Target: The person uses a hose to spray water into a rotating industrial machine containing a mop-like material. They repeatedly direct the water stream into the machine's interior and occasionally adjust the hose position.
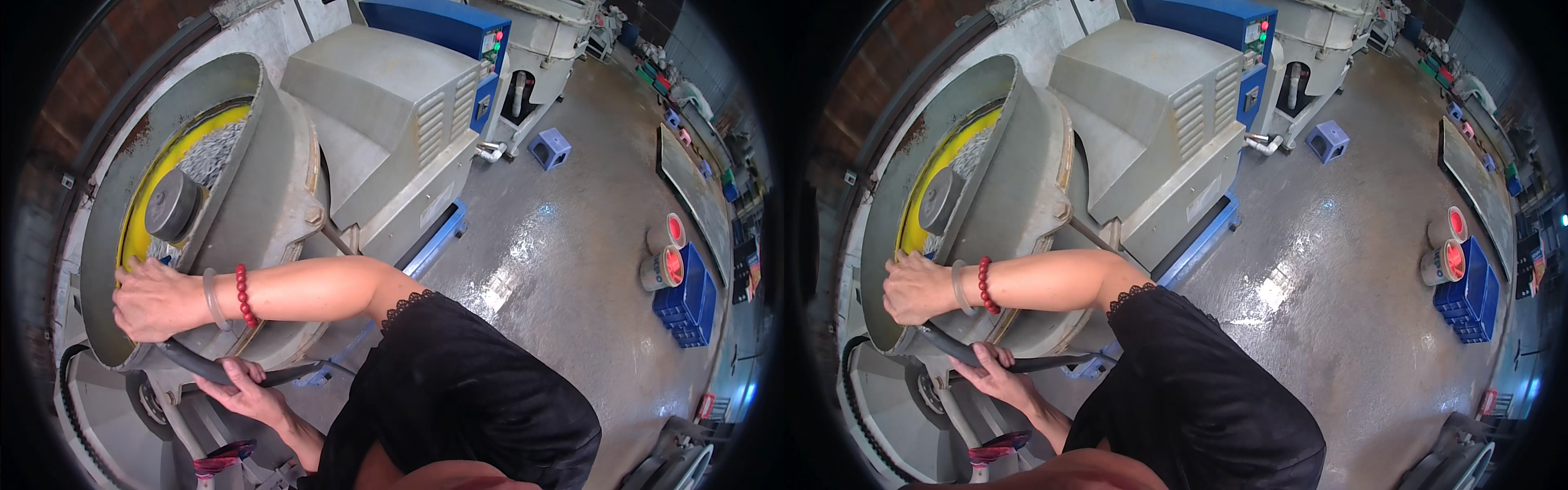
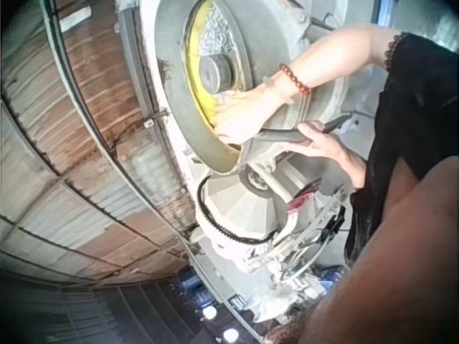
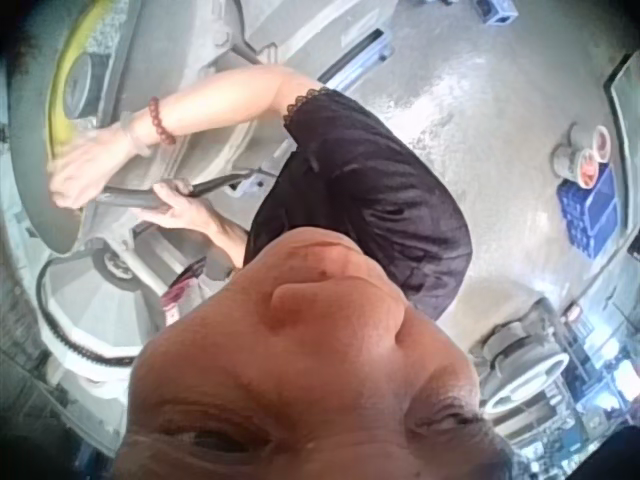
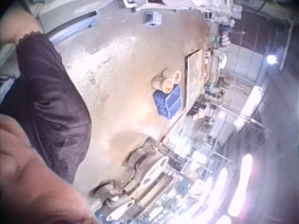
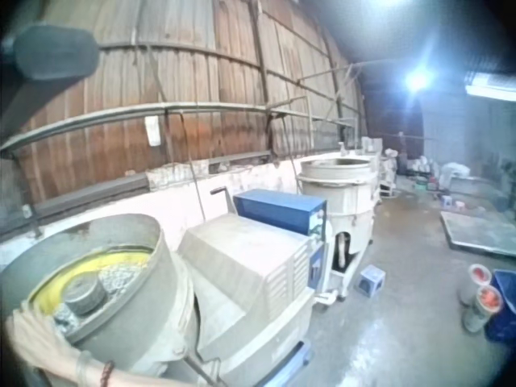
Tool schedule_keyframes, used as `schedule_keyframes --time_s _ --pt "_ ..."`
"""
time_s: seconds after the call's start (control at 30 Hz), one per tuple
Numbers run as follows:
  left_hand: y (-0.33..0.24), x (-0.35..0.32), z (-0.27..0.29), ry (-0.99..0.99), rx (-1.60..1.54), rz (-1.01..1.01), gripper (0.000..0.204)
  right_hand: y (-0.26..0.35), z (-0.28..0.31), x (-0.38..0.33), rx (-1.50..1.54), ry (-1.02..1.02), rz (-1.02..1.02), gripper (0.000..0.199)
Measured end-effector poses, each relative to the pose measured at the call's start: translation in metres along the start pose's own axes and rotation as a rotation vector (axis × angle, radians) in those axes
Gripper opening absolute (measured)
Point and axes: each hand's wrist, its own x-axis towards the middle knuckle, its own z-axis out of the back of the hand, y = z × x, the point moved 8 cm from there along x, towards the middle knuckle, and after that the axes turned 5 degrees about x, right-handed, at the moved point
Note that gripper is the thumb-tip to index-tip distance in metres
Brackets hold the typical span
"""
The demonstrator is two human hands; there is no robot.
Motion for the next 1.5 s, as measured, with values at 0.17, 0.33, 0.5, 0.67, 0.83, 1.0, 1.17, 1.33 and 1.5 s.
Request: schedule_keyframes --time_s 0.17,0.33,0.5,0.67,0.83,1.0,1.17,1.33,1.5 --pt "-0.034 0.007 0.018 -0.176 0.082 -0.054 0.047 -0.008 -0.001 0.015 0.301 -0.19 -0.027 0.04" --pt "-0.076 0.001 0.075 -0.377 0.257 -0.076 0.05 -0.001 0.062 -0.019 -0.031 -0.359 0.54 0.031" --pt "-0.115 0.027 0.067 -0.328 0.15 -0.033 0.047 -0.072 0.233 -0.013 0.166 -0.245 0.038 0.036" --pt "-0.119 0.039 0.08 -0.304 0.118 -0.124 0.055 -0.142 0.224 -0.009 0.101 -0.148 -0.154 0.042" --pt "-0.098 0.057 0.079 -0.258 0.107 -0.105 0.055 -0.151 0.197 0.0 -0.029 0.043 -0.19 0.043" --pt "-0.069 0.078 0.087 -0.212 0.094 -0.039 0.059 -0.162 0.187 0.023 -0.097 0.159 -0.252 0.046" --pt "-0.051 0.096 0.098 -0.156 0.253 0.002 0.064 -0.193 0.177 0.028 -0.112 0.239 -0.339 0.05" --pt "-0.045 0.117 0.1 -0.097 0.311 0.019 0.072 -0.198 0.173 0.017 0.021 0.161 -0.457 0.055" --pt "-0.043 0.135 0.105 -0.066 0.444 0.027 0.064 -0.21 0.174 0.016 0.116 0.149 -0.504 0.06"
